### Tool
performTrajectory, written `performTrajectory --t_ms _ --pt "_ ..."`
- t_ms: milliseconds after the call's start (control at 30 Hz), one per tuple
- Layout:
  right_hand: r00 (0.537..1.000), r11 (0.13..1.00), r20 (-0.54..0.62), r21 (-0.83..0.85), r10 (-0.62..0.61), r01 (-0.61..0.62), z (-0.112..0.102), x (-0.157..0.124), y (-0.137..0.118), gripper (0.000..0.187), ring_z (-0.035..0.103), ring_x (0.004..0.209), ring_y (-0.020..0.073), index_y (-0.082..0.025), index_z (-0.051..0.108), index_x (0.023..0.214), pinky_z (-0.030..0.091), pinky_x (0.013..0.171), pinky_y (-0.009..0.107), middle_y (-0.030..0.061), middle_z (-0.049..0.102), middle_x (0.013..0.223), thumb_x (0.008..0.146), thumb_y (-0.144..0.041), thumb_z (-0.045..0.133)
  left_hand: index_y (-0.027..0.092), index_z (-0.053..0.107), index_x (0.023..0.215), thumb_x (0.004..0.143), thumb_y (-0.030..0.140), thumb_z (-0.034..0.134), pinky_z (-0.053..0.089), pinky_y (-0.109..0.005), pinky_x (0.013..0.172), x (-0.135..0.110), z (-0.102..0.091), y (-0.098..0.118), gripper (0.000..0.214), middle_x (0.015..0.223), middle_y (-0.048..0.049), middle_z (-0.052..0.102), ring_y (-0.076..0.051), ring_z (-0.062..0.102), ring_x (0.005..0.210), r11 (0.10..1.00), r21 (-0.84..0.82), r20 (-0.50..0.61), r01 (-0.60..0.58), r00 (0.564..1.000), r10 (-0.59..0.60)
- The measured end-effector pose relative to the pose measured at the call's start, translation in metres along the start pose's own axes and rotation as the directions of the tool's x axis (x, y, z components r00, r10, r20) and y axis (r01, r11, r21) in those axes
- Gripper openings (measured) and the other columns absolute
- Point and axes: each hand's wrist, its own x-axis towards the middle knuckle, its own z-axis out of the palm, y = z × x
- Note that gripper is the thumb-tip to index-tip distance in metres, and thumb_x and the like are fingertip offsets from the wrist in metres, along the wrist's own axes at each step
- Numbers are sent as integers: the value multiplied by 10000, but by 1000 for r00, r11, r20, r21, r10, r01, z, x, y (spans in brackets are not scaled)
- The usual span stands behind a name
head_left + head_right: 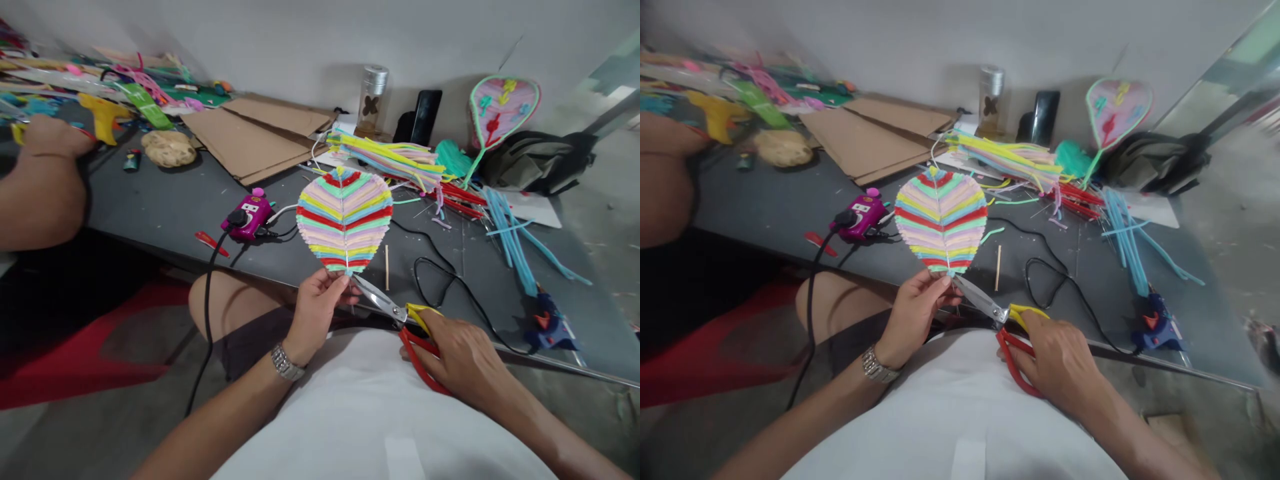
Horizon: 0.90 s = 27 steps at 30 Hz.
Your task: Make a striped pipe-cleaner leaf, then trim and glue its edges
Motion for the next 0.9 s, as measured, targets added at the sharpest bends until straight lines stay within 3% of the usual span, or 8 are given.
performTrajectory --t_ms 600,900 --pt "998 995 56 96 -39 34 -5 2 -1 207 695 630 221 -222 568 986 303 586 307 12 722 765 996 -429 558 135 678 818 784 398 799 605 -245 635 -1 -2 -2 292 756 -18 698 -150 700 725 1000 11 8 -7 1000 7" --pt "988 980 155 191 27 -57 -4 1 -7 274 691 629 220 -225 588 970 297 576 302 22 721 752 1013 -482 504 134 673 823 783 401 785 588 -231 614 0 -1 -3 292 764 -25 694 -147 690 725 1000 15 2 -6 1000 6"
